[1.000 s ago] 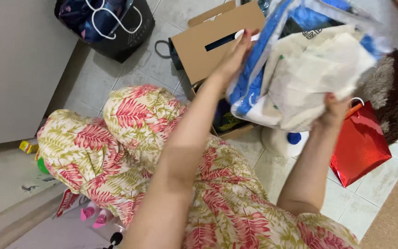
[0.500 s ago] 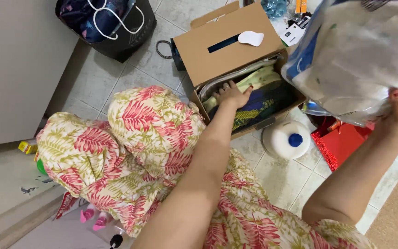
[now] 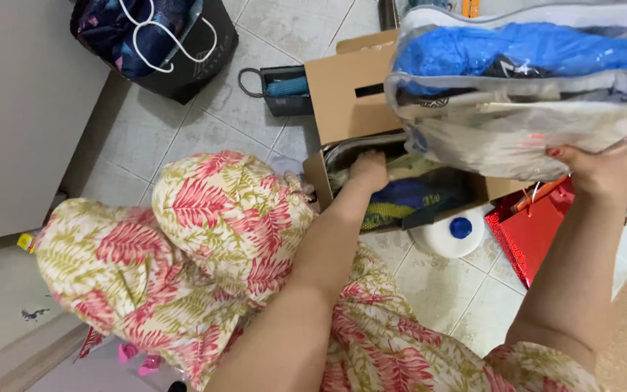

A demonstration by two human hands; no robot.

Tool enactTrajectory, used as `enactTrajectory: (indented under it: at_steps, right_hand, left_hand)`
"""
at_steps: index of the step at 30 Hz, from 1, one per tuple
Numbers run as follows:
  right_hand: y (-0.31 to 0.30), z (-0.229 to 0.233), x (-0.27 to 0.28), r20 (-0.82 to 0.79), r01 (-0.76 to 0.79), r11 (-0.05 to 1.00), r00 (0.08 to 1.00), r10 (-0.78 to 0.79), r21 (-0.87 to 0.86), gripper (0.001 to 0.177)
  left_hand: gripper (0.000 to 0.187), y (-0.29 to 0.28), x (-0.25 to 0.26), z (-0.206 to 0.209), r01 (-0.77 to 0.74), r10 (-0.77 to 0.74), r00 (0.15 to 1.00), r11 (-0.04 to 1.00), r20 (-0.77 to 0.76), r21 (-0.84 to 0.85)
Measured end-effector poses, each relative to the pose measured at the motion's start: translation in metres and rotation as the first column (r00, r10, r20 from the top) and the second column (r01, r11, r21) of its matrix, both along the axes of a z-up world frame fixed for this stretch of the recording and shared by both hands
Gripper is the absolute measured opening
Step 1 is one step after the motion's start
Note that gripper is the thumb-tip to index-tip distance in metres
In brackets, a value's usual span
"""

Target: The person sits on the floor and organizes various items. They place a white cord into a plastic container, put a grey cloth and a dark blue bag into a tote bag, and then sort through a black box containing small packaged items. Finally, they pack folded white and blue cloths into a clear bag and place it into a cardboard box.

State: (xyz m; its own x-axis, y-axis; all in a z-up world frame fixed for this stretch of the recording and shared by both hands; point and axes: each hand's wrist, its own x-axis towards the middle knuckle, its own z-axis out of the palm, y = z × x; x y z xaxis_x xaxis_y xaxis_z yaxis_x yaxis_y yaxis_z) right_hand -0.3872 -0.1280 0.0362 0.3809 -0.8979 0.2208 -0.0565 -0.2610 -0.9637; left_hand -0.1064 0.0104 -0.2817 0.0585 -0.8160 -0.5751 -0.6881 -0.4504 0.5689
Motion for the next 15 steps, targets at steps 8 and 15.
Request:
enactTrajectory:
  at_steps: [8, 15]
  right_hand:
    - [0.018, -0.042, -0.040, 0.228, 0.059, 0.994, 0.971, -0.078, 0.089, 0.089]
    - [0.023, -0.039, -0.068, 0.278, 0.146, 0.972, 0.941, -0.193, 0.182, 0.101]
  left_hand:
    - [0.122, 0.032, 0.003, 0.182, 0.322, -0.340, 0.932, 0.936, 0.129, 0.141]
    - [0.104, 0.037, -0.017, 0.173, 0.339, -0.361, 0.900, 0.932, 0.244, 0.132]
